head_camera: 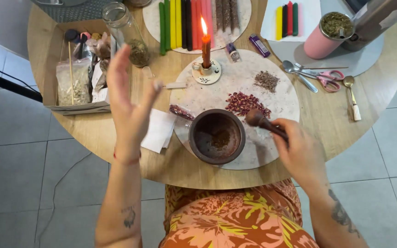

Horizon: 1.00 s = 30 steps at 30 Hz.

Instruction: Preparing a mixture of dried herbs and flowers by grinding them in a mortar and pestle and storing them in glass jars.

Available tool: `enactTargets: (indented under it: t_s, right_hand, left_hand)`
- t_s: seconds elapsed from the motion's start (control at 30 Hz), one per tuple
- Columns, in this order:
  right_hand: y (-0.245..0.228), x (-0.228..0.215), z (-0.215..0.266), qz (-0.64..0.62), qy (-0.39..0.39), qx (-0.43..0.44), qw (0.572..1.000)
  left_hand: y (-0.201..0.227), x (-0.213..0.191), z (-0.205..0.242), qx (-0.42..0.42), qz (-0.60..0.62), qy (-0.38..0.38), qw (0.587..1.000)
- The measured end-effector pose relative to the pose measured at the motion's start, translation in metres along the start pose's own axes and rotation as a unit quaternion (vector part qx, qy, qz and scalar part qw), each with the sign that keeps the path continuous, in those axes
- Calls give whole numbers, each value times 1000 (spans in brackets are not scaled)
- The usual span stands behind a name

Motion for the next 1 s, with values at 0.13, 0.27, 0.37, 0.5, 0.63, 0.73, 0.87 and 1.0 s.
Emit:
enactTargets:
  t_s: [0.13, 0.27, 0.37, 0.5, 0.63, 0.73, 0.87, 1.0]
  right_hand:
    - [-46, -66, -18, -14, 95, -127, 987]
    - [-109, -77, -52, 22, -114, -309, 944]
    - [-96, -39, -69, 147, -276, -294, 903]
    - [-118, -20, -93, 216, -411, -211, 860]
    - [-138, 3, -118, 251, -441, -237, 829]
    - [-140, 9, -126, 238, -459, -237, 823]
    - [-67, 179, -57, 703, -309, -304, 565]
    - [-111, 79, -103, 527, -349, -295, 717]
  left_hand:
    - [21, 17, 62, -10, 35, -176, 984]
    - [10, 46, 95, -61, 86, -229, 968]
    - [12, 51, 93, -122, 110, -188, 968]
    - [7, 53, 99, -104, 82, -189, 973]
    - [0, 59, 94, -100, 87, -157, 979]
    - [-6, 58, 100, -129, 87, -159, 975]
    - [-7, 57, 100, -71, 116, -148, 980]
    - [-14, 59, 104, -124, 89, -160, 975]
Point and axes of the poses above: each hand's wrist, its own z-axis away from the middle knuckle, its own x-axis out of the palm, y = z × x, the point moved 3 cm from there along -z, towards the middle knuckle, and after that the axes turned 11 degrees about -x, right-handed, at the moved point
